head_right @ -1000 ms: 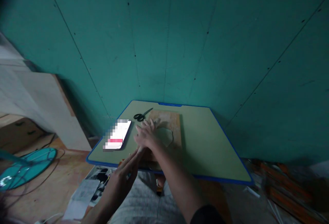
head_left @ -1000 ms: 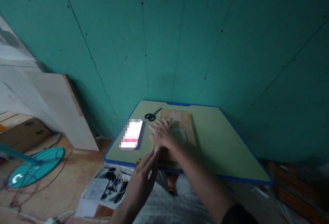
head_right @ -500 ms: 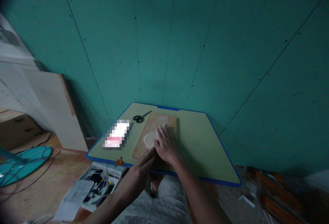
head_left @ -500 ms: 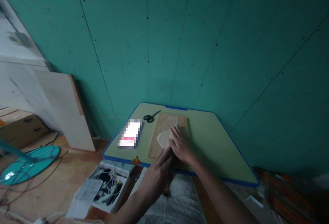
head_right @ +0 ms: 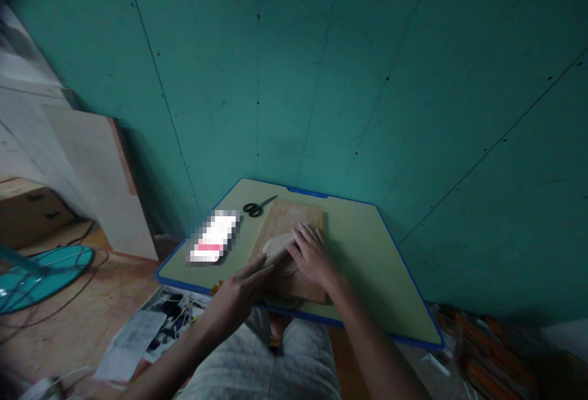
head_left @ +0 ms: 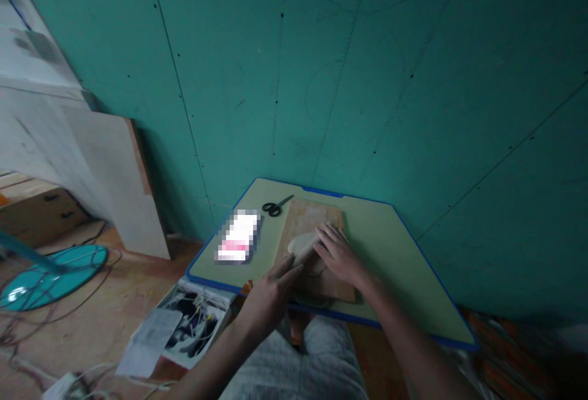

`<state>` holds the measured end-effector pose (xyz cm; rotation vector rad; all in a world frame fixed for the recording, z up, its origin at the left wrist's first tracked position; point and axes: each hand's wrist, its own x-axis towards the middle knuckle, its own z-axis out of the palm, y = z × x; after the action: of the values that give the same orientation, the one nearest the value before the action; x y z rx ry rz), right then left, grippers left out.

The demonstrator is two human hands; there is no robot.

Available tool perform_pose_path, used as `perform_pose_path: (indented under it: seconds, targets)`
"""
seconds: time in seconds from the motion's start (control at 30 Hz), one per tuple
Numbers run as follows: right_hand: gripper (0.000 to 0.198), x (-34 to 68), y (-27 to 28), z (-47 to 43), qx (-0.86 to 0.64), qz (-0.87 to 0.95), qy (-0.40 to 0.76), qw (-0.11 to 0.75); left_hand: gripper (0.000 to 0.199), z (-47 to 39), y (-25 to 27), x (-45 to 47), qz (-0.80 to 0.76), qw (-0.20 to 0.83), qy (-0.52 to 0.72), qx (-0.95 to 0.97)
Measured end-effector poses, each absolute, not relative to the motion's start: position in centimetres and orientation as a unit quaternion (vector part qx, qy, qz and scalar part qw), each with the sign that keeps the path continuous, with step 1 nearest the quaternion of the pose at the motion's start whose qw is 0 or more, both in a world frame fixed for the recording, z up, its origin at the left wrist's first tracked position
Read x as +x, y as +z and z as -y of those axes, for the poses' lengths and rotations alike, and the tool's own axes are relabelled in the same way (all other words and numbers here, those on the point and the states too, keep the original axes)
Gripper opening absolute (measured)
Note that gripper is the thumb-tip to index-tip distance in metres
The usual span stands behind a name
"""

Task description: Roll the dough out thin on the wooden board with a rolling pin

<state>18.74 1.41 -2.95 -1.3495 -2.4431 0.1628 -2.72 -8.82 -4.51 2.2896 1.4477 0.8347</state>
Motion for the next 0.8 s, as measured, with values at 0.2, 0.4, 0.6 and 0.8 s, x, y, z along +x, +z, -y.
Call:
perform_pose_path:
  seconds: [0.2,0.4,0.6,0.8]
  targets:
    - [0.051,19.4,-2.9,-1.3,-0.502,0.841,0.080,0.186,0.060,8.5,-2.7,-5.7,-0.522,0.071,0.260,0.810]
    - [0.050,18.7,-3.6,2.2,-0.543,0.815,0.023,0.202,0.047,5.7,-1.7,-4.6,-0.530,0.013,0.177,0.829]
    - [0.048,18.8,-3.3,4.1,-0.526,0.828,-0.005,0.196,0.037,2.8,-1.4,-1.7,-0.641,-0.057,0.147,0.752]
    - [0.054,18.4,-3.4,4.1,-0.519,0.833,-0.021,0.191,0.034,-0.6,-1.3,-0.4,-0.660,-0.030,0.110,0.742]
